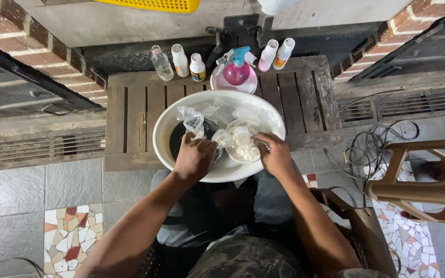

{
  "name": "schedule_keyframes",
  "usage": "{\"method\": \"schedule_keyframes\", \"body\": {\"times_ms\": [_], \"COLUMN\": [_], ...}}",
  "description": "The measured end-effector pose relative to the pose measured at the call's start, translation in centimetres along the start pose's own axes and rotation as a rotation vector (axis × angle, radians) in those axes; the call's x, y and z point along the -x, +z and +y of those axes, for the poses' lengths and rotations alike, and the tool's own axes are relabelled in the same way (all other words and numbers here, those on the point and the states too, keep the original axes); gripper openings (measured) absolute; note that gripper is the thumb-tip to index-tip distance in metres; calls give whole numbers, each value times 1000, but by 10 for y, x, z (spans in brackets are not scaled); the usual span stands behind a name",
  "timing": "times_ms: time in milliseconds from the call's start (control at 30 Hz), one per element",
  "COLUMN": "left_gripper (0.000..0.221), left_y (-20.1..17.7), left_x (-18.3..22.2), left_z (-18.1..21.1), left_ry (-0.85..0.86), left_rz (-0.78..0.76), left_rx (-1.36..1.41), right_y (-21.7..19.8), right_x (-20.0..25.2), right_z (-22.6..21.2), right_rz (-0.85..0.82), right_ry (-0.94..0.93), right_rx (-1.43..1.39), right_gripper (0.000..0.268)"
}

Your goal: Scooping white powder from a bowl into a small plastic bag using a spoon.

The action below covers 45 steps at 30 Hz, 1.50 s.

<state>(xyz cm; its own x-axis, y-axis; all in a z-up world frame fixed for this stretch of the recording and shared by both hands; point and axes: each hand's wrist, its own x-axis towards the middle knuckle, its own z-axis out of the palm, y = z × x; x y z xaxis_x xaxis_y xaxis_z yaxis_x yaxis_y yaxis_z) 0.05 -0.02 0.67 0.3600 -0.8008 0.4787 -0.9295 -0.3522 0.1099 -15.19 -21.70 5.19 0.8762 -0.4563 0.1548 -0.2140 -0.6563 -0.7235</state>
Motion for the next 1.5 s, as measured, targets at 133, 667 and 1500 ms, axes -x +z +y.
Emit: {"method": "schedule_keyframes", "body": {"times_ms": [133, 667, 1500], "left_gripper": [9, 7, 11], "left_y": [-3, 4, 0], "left_x": [-1, 1, -1], "left_z": [-2, -6, -1], "left_ry": [2, 8, 27], "left_rz": [1, 48, -1], "left_rx": [-12, -33, -33], "right_y": [18, 35, 15], "right_x": [-7, -16, -9], "right_z": [25, 29, 57], "right_rz": [19, 25, 86], "right_ry": [-67, -140, -85], "right_rx": [18, 28, 182], "right_gripper": [23, 20, 20]}}
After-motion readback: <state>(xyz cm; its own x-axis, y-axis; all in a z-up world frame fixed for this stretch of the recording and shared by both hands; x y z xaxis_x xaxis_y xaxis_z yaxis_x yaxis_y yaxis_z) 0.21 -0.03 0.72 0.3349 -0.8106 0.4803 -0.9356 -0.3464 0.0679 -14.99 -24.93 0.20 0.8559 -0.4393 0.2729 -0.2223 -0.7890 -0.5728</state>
